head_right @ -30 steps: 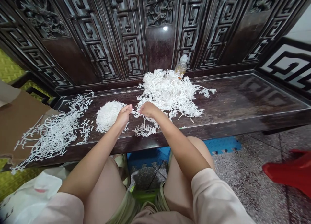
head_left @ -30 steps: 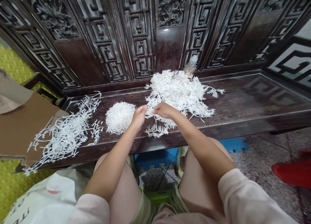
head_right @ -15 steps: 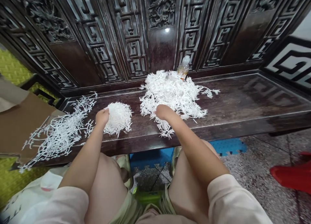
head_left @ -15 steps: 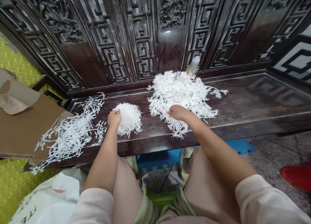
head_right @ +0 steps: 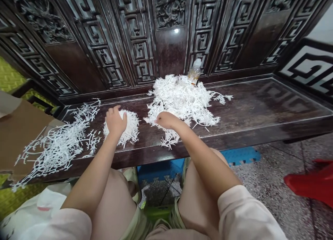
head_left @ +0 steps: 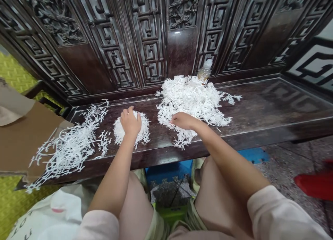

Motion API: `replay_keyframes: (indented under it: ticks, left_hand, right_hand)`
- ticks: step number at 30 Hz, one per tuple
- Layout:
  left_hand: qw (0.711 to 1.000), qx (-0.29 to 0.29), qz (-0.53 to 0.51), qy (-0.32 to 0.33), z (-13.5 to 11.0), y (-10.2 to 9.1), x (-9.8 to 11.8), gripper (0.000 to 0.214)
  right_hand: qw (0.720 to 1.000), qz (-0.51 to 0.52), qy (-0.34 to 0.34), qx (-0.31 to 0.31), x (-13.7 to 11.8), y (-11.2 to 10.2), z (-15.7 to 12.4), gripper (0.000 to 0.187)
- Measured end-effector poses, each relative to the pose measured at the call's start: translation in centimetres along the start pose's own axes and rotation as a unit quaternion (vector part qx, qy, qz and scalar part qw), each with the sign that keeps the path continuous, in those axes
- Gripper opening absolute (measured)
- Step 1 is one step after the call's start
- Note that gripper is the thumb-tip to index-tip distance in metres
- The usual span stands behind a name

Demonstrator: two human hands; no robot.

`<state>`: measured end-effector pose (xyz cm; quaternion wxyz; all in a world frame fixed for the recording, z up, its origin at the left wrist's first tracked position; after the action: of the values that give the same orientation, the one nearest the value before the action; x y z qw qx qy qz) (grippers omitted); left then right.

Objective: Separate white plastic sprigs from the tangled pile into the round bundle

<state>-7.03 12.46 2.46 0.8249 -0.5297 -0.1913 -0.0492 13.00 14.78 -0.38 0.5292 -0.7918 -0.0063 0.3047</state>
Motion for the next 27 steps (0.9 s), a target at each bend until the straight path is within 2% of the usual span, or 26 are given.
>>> replay_keyframes:
  ticks: [2,4,6,7,11,16,22,25,27]
  left_hand:
    - [0.990,-0.090,-0.081,0.073,-0.7,1.7,3.3,0.034]
    - [0.960,-0.193,-0.157,0.126,-2.2,3.5,6.2,0.038]
    - [0.935,-0.250,-0.202,0.148,-3.6,4.4,7.9,0.039]
    - [0.930,-0.261,-0.209,0.149,-4.0,4.6,8.2,0.038]
    - [0.937,-0.262,-0.183,0.139,-4.4,4.8,7.6,0.033]
    - [0.925,-0.299,-0.187,0.141,-4.7,6.1,7.3,0.036]
    - [0.928,-0.290,-0.169,0.160,-4.8,6.3,7.6,0.030]
    - [0.928,-0.279,-0.206,0.140,-4.4,6.2,7.4,0.028]
    - [0.920,-0.266,-0.267,0.109,-4.0,6.0,7.1,0.025]
  right_hand:
    - [0.999,0.030,-0.021,0.001,-0.6,0.1,0.0,0.033]
    - [0.998,0.053,-0.029,0.010,-1.0,0.0,0.0,0.033]
    - [0.997,0.070,-0.036,0.018,-1.2,-0.1,-0.1,0.035]
    - [0.996,0.076,-0.041,0.020,-1.2,-0.1,-0.1,0.036]
    - [0.995,0.085,-0.053,0.028,-1.2,-0.3,-0.2,0.040]
    - [0.991,0.120,-0.048,0.022,-1.4,-0.4,-0.3,0.040]
    - [0.984,0.172,-0.030,0.023,-1.3,-0.8,-0.5,0.040]
    - [0.986,0.165,-0.031,0.018,-1.1,-0.6,-0.4,0.037]
    - [0.986,0.160,-0.045,-0.005,-1.5,-0.1,-0.4,0.033]
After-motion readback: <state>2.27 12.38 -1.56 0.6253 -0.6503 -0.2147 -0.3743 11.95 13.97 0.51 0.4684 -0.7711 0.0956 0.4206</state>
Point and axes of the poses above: each hand's wrist, its own z-axis towards the middle knuckle, its own y-axis out of the palm, x = y × z, the point moved 10 cm from there along z, towards the middle knuckle, and after that the axes turned 4 degrees about y, right-handed, at the moved point
